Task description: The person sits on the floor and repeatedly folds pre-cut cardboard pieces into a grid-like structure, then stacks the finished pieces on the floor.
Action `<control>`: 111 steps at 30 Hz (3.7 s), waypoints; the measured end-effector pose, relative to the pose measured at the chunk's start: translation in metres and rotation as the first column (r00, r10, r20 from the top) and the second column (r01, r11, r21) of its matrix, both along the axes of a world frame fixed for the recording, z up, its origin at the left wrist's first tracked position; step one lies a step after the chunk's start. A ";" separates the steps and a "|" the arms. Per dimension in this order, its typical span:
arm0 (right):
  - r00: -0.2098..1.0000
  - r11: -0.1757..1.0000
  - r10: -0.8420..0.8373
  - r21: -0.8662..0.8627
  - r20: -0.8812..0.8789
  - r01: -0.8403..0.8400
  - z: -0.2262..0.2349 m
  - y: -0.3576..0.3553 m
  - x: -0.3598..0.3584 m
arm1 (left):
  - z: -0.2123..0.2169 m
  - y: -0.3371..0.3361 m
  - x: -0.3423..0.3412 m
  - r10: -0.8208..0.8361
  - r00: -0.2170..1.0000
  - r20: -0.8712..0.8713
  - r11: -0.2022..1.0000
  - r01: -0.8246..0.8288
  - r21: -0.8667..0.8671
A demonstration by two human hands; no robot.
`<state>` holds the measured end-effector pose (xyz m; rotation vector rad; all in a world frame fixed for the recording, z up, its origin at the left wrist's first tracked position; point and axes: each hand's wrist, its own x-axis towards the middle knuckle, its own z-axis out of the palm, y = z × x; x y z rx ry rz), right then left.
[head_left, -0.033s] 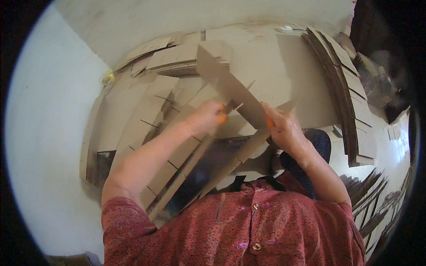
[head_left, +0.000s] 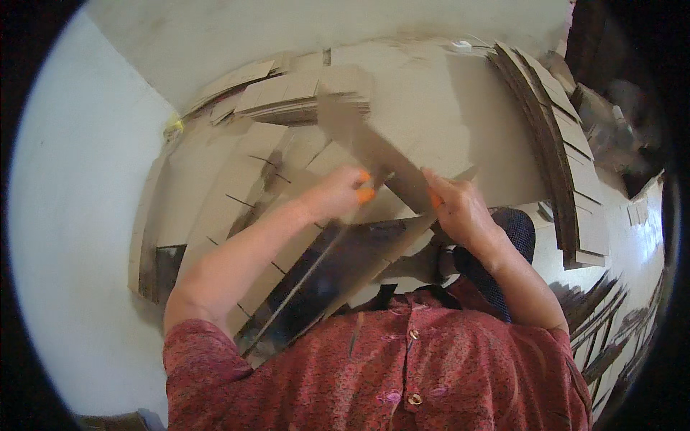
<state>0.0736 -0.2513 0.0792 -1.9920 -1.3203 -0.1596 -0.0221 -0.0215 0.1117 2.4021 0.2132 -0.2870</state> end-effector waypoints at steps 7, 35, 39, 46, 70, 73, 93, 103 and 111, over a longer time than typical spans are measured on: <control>0.998 0.984 -0.033 -0.175 -0.055 0.023 -0.009 -0.010 0.008 | -0.025 0.013 0.000 0.095 0.962 0.258 0.994 -0.077 -0.078; 1.000 0.996 0.016 -0.092 -0.002 -0.017 0.008 -0.023 0.015 | -0.006 0.041 0.028 0.317 0.940 0.129 0.946 -0.323 0.021; 0.998 0.974 0.001 -0.224 -0.056 -0.014 0.010 -0.017 0.020 | -0.005 0.036 0.032 0.137 0.957 0.257 0.979 -0.171 0.114; 0.981 0.946 -0.193 -0.266 0.000 0.186 0.010 -0.013 0.076 | 0.002 0.078 0.065 0.302 0.895 0.328 0.947 -0.320 0.001; 0.890 0.918 -0.392 0.161 0.232 0.363 0.008 0.010 0.166 | -0.019 0.190 0.153 0.309 0.779 0.545 0.839 -0.493 0.229; 0.882 0.948 -0.172 0.169 -0.438 0.268 0.029 0.018 0.132 | 0.004 0.147 0.134 0.262 0.680 0.685 0.810 -0.541 0.227; 0.749 0.712 -0.072 0.492 -0.658 0.500 0.017 -0.101 0.080 | -0.009 0.013 0.012 0.123 0.956 0.267 0.976 -0.165 0.144; 0.828 0.812 -0.283 0.337 -0.484 0.475 0.012 -0.109 0.059 | -0.023 0.022 -0.008 0.193 0.894 0.404 0.959 -0.259 0.115; 0.761 0.838 -0.206 0.290 -0.615 0.461 -0.032 -0.101 0.055 | -0.029 0.025 -0.005 0.226 0.864 0.449 0.959 -0.279 0.053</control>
